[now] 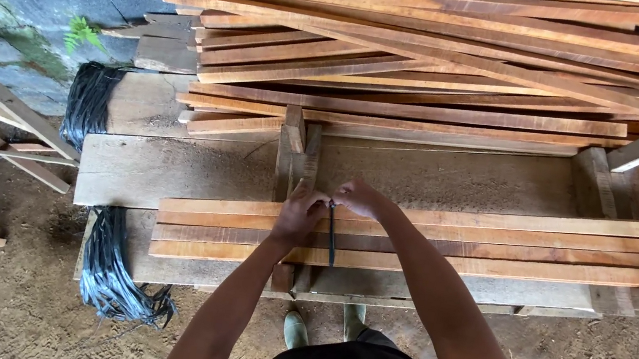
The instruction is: Bundling multiple thin wooden planks together using ties at several points.
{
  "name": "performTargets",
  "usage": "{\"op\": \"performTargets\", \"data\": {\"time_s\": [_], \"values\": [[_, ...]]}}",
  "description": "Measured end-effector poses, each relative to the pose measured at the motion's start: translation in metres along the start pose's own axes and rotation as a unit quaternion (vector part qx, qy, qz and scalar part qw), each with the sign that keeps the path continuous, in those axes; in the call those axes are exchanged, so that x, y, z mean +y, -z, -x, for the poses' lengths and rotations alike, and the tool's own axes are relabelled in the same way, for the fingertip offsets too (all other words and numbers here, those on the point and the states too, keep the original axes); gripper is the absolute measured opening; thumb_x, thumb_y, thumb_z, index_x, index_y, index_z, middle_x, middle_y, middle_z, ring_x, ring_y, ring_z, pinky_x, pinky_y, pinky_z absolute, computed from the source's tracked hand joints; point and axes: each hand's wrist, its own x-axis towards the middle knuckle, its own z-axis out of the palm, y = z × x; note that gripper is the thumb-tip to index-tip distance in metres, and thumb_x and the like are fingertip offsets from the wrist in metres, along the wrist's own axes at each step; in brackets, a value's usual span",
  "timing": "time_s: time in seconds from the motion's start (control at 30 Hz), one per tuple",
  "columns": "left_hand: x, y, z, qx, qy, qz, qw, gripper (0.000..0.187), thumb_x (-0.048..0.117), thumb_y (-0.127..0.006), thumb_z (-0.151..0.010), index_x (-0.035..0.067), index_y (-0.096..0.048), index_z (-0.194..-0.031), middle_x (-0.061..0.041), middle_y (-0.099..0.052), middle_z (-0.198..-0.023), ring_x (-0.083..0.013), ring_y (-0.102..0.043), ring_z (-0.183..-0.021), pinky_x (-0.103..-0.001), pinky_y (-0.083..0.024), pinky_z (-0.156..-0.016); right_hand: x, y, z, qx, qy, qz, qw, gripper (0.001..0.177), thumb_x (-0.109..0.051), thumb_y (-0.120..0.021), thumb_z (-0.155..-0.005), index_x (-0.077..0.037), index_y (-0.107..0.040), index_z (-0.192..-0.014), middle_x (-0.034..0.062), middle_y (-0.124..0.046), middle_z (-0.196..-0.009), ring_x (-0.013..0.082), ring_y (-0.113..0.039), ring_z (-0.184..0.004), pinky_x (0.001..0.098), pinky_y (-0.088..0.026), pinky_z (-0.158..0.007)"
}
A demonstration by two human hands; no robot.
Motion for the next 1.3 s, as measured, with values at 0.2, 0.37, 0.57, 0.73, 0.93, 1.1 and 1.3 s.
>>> {"op": "performTargets", "data": {"time_s": [0.2,0.37,0.57,0.73,0.93,1.1,1.3], "values": [[-0.043,-0.027,0.008,0.027,-0.087,-0.011,0.996,0.012,0.016,-0.079,-0.091,0.006,-0.077,-0.097,-0.014,-0.076,-0.091,-0.0352,-0.073,-0.091,-0.049,-0.059,-0.091,0.034,-0.005,-0.029,-0.012,-0.014,0.018,1.000,0.025,-0.041,-0.067,-0.078,-0.018,-0.065,-0.068,-0.0013,-0.053,-0.067,0.0198,-0.054,-0.065,0.0326,-0.038,-0.063],[-0.071,-0.045,0.013,0.040,-0.084,-0.021,0.995,0.013,0.020,-0.083,-0.090,0.008,-0.078,-0.093,-0.010,-0.077,-0.089,-0.0301,-0.073,-0.090,-0.043,-0.061,-0.086,0.022,-0.004,-0.022,-0.010,-0.017,0.016,1.000,0.024,-0.040,-0.068,-0.078,-0.019,-0.062,-0.068,-0.0006,-0.052,-0.067,0.0199,-0.053,-0.065,0.0336,-0.037,-0.062],[-0.072,-0.047,0.013,0.051,-0.125,-0.118,0.984,0.010,0.021,-0.079,-0.093,0.011,-0.078,-0.091,-0.006,-0.078,-0.085,-0.0254,-0.074,-0.086,-0.044,-0.057,-0.095,0.017,-0.004,-0.018,-0.007,-0.019,0.022,1.000,0.027,-0.042,-0.070,-0.076,-0.018,-0.064,-0.067,0.0022,-0.054,-0.066,0.0224,-0.055,-0.065,0.0345,-0.039,-0.062],[-0.080,-0.051,0.013,0.070,-0.157,-0.152,0.973,0.009,0.022,-0.076,-0.094,0.013,-0.076,-0.093,-0.007,-0.077,-0.083,-0.0270,-0.074,-0.083,-0.053,-0.051,-0.105,0.027,-0.002,-0.021,-0.001,-0.017,0.021,1.000,0.029,-0.044,-0.070,-0.077,-0.018,-0.064,-0.069,0.0023,-0.053,-0.069,0.0232,-0.056,-0.069,0.0353,-0.039,-0.064],[-0.084,-0.051,0.014,0.084,-0.160,-0.156,0.971,0.010,0.022,-0.072,-0.094,0.012,-0.073,-0.096,-0.009,-0.076,-0.081,-0.0284,-0.074,-0.082,-0.053,-0.051,-0.106,0.033,-0.004,-0.023,0.003,-0.011,0.002,1.000,0.029,-0.043,-0.071,-0.081,-0.015,-0.070,-0.074,0.0044,-0.059,-0.072,0.0226,-0.059,-0.073,0.0344,-0.043,-0.067],[-0.089,-0.056,0.013,0.050,-0.149,-0.153,0.976,0.005,0.018,-0.066,-0.088,0.016,-0.063,-0.091,-0.005,-0.066,-0.078,-0.0279,-0.070,-0.082,-0.048,-0.057,-0.094,0.024,0.000,-0.012,-0.003,-0.006,-0.043,0.999,0.022,-0.035,-0.076,-0.082,-0.013,-0.076,-0.082,0.0057,-0.065,-0.076,0.0229,-0.061,-0.076,0.0342,-0.045,-0.073],[-0.060,-0.040,0.008,0.010,-0.127,-0.131,0.983,0.009,0.023,-0.057,-0.092,0.014,-0.053,-0.090,-0.007,-0.055,-0.085,-0.0298,-0.062,-0.091,-0.046,-0.048,-0.103,0.003,0.002,0.006,0.049,0.062,-0.037,0.996,0.027,-0.019,-0.075,-0.083,0.001,-0.072,-0.101,0.0180,-0.067,-0.089,0.0349,-0.067,-0.092,0.0441,-0.049,-0.083]]}}
